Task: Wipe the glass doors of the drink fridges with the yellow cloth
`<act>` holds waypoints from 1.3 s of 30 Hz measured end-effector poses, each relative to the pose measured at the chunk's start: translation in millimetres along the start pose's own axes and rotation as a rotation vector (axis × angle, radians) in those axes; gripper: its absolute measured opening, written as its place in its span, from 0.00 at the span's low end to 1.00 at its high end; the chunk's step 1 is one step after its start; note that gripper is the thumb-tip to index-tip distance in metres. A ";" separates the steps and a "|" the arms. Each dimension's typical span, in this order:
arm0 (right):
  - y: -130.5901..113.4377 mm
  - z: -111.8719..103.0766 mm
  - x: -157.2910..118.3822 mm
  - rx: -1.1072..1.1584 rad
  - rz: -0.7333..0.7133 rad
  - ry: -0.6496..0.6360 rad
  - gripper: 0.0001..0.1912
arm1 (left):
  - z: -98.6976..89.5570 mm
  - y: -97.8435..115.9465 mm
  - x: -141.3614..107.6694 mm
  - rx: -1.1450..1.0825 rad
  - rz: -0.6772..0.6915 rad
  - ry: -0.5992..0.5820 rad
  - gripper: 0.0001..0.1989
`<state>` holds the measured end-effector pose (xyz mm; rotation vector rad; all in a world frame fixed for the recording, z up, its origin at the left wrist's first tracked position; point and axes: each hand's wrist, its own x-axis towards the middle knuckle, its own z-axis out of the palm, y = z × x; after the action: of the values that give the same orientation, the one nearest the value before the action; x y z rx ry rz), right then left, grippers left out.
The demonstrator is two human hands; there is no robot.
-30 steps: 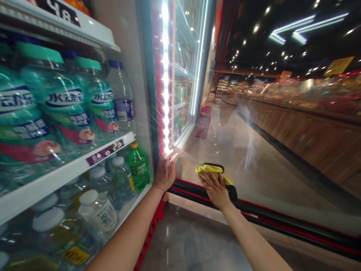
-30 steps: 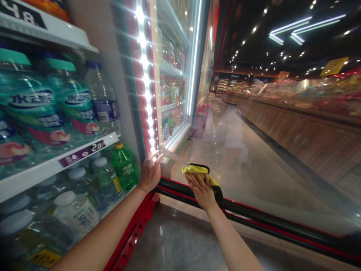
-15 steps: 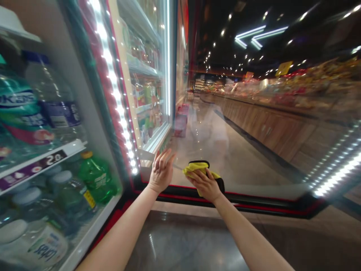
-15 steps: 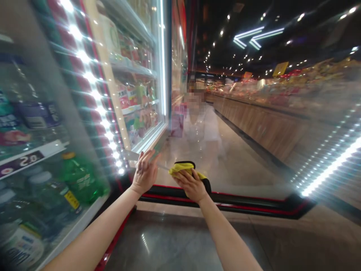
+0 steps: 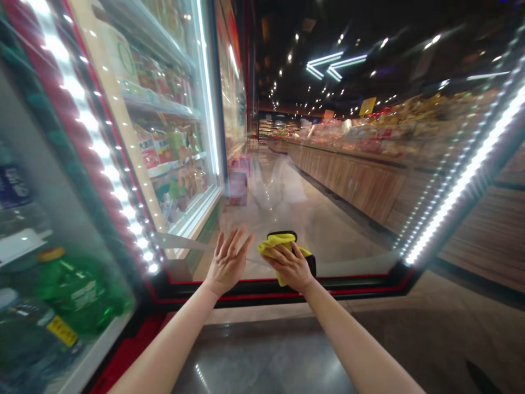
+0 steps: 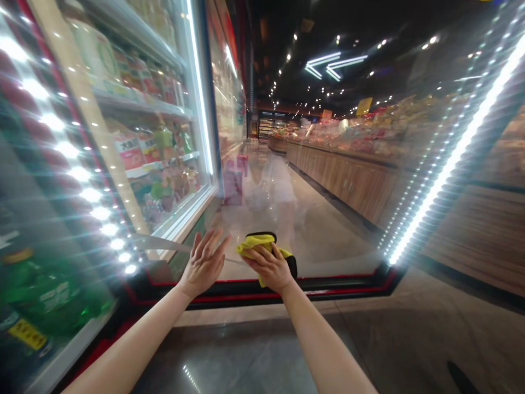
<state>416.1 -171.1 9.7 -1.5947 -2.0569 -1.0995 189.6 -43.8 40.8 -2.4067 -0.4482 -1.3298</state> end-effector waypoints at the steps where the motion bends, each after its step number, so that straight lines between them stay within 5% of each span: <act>1: 8.7 -6.0 4.8 -0.007 0.015 0.010 0.32 | 3.8 3.6 1.4 0.000 0.001 -0.008 0.40; 4: 41.5 -23.3 7.6 -0.095 0.268 0.145 0.29 | 15.9 15.0 6.3 -0.020 0.011 -0.007 0.41; 7: 58.2 -23.1 -19.1 -0.173 0.464 0.251 0.28 | 27.2 28.3 14.9 -0.066 0.036 0.012 0.42; 10: 56.9 -12.6 -47.5 -0.179 0.382 0.183 0.28 | 36.9 47.5 34.7 -0.091 0.053 0.022 0.40; 14: 75.0 -18.0 -51.0 -0.122 0.208 0.036 0.30 | 49.3 82.9 75.9 -0.128 0.073 0.050 0.39; 17: 99.9 -27.5 -59.8 -0.146 0.447 0.131 0.32 | 58.4 106.7 96.6 -0.154 0.059 0.067 0.40; 21: 100.2 -16.2 -91.7 -0.151 0.764 0.225 0.35 | 68.1 120.0 95.2 -0.154 0.055 0.053 0.41; 26: 103.7 -19.1 -82.4 -0.122 0.622 0.060 0.35 | 81.3 131.0 89.2 -0.178 0.099 0.028 0.42; 30: 129.0 -38.3 -76.5 -0.086 0.771 0.211 0.34 | 89.9 146.8 93.4 -0.193 0.147 0.018 0.41; 33: 118.7 -30.5 -86.6 -0.093 0.972 0.299 0.35 | 89.8 149.6 93.9 -0.207 0.159 0.024 0.40; 36: 88.6 -12.9 -82.5 -0.088 0.917 0.224 0.35 | 84.5 144.4 94.0 -0.224 0.107 0.068 0.39; 39: 73.2 -7.8 -65.2 -0.086 0.644 0.057 0.34 | 78.9 139.7 97.3 -0.217 0.068 0.139 0.39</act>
<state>503.5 -215.0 -0.3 -2.0273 -1.3066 -0.9727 358.5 -122.2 63.6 -2.4527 -0.1904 -1.5740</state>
